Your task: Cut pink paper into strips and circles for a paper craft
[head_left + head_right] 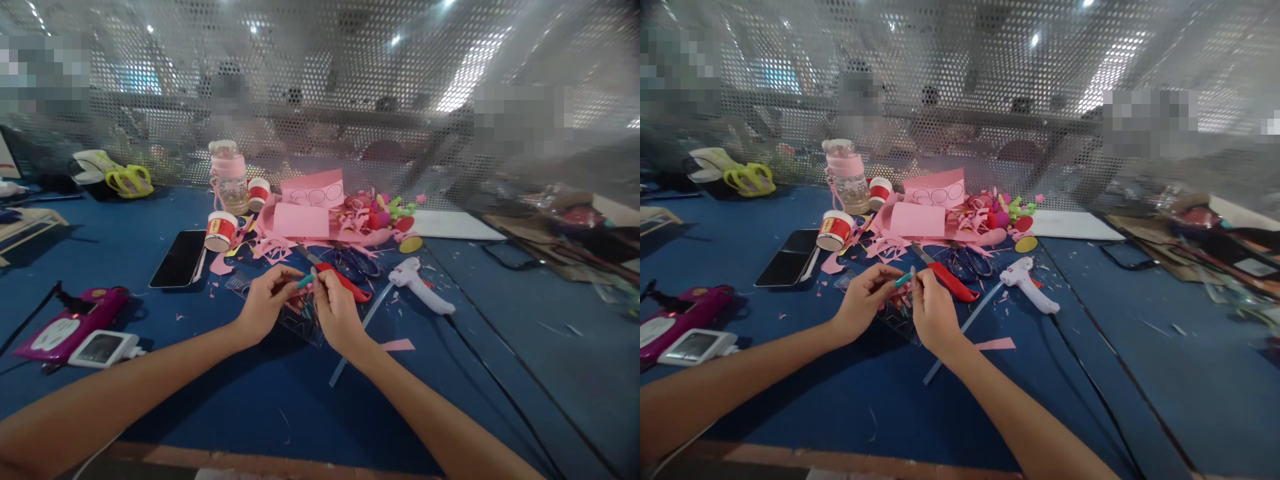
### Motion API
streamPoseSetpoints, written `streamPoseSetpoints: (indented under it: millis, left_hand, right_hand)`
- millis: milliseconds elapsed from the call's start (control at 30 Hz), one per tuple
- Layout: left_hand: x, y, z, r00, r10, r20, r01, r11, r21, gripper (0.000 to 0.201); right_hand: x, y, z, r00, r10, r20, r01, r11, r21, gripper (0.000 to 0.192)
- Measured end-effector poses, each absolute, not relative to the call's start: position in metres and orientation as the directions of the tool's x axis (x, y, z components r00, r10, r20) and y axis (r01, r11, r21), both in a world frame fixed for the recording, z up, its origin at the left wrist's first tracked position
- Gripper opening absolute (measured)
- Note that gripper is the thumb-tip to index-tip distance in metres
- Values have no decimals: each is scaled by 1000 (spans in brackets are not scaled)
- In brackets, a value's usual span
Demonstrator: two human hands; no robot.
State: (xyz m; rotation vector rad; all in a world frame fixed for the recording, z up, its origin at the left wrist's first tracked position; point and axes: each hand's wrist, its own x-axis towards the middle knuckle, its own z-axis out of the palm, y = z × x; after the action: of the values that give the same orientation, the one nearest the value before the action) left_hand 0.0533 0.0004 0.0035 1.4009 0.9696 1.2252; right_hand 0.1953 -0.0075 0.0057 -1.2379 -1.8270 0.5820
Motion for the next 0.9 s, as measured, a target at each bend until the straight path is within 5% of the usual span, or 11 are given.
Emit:
streamPoseSetpoints:
  millis: [400,733,900]
  left_hand:
    - [44,-2,-10,160,897,412,9,-418,908,20]
    - [43,-6,-3,241,832,500,409,-554,725,26]
    - [47,-7,-1,237,854,463,401,-520,754,30]
  right_hand:
    - [200,-6,8,-323,896,305,255,393,-884,21]
    - [195,-12,14,-240,876,418,411,482,-774,27]
    - [191,-14,14,-236,877,418,414,480,-773,28]
